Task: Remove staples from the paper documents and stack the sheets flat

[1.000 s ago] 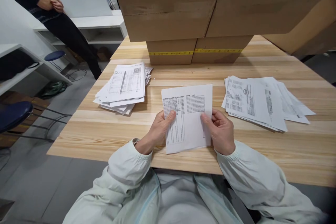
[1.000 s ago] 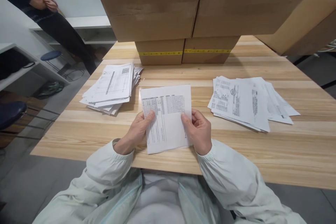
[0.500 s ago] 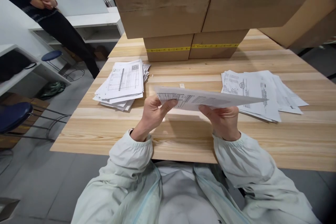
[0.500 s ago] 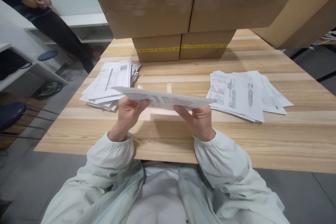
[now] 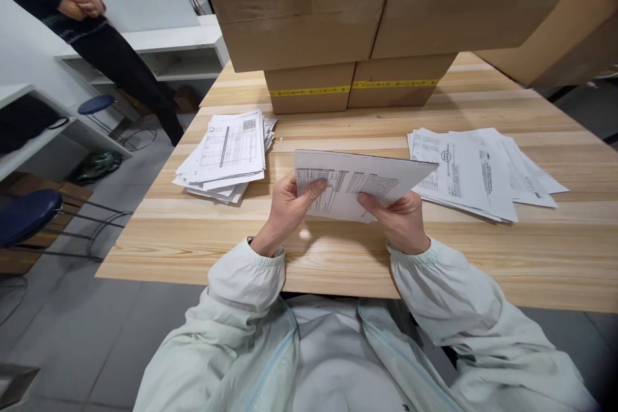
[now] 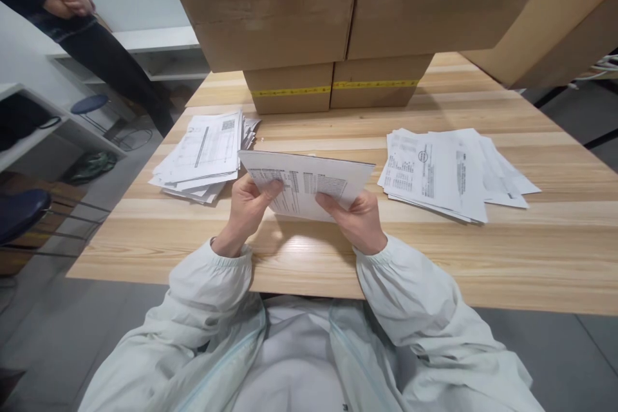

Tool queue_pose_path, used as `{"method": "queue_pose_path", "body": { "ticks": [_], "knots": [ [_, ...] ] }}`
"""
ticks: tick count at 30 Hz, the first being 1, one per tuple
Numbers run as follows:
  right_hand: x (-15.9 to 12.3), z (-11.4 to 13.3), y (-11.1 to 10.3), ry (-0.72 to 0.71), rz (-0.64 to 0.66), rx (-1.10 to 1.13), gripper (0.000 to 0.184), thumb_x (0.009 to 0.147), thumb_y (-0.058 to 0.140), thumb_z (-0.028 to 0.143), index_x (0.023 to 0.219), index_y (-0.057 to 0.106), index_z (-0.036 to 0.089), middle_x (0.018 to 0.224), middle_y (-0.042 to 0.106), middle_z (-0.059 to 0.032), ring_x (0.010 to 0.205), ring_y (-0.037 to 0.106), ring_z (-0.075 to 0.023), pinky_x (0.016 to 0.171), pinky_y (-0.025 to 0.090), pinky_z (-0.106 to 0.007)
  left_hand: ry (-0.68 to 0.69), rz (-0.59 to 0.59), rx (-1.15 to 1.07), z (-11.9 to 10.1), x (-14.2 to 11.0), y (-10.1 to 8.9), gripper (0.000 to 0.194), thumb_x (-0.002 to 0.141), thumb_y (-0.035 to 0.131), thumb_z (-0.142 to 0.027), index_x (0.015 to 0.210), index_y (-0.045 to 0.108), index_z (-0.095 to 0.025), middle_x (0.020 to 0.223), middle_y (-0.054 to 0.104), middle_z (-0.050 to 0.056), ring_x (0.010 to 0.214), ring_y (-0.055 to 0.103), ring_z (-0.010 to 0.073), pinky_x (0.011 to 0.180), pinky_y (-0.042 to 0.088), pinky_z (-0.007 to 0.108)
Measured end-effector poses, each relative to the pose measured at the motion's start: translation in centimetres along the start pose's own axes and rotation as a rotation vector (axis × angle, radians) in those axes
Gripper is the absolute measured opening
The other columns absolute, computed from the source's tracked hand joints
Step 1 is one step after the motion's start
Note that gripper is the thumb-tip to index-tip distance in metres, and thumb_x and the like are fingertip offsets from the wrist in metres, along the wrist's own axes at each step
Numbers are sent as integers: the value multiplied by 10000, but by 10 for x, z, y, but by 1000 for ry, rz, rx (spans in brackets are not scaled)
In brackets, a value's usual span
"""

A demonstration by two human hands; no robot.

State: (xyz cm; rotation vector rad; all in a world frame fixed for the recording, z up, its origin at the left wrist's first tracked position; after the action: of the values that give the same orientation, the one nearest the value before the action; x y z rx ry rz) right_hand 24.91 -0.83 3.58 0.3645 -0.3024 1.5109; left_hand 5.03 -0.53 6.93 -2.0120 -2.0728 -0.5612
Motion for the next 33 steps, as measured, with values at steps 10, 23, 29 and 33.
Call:
{"method": "queue_pose_path", "body": {
  "ticks": [10,23,29,33],
  "knots": [
    [-2,4,2,41,-40,-15,210,763,795,368,950,788,274,1031,786,-16,943,744,-249,857,628,-431,-78,-38,21,1,-4,-1,318,735,798,-483,875,741,-203,883,763,34,812,690,180,766,552,317],
    [-6,2,3,71,-76,-53,209,734,812,348,914,788,243,984,793,-30,897,750,-242,807,630,-402,-184,-34,7,12,-12,4,322,703,825,-453,851,752,-177,894,774,53,821,701,195,760,560,319],
    [-6,3,4,55,-82,-84,251,791,756,446,929,777,237,997,788,-38,927,738,-250,812,616,-394,-171,-32,14,11,-12,4,325,711,808,-501,790,757,-190,837,765,36,778,689,191,716,546,312],
    [-4,11,-7,63,-27,-139,331,908,600,515,926,753,222,901,772,-46,871,719,-229,710,590,-332,-260,-9,-61,14,-15,2,330,768,761,-506,856,749,-189,874,762,45,784,687,182,697,538,298]
  ]
}}
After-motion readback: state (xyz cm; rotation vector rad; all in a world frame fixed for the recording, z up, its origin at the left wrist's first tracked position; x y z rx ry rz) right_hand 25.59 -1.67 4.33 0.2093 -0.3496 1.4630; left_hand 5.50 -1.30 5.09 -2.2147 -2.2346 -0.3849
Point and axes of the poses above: each hand's wrist, its own x-axis towards the middle knuckle, its own y-axis out of the palm, z = x × y, the point moved 4 cm from there along x, towards the middle knuckle
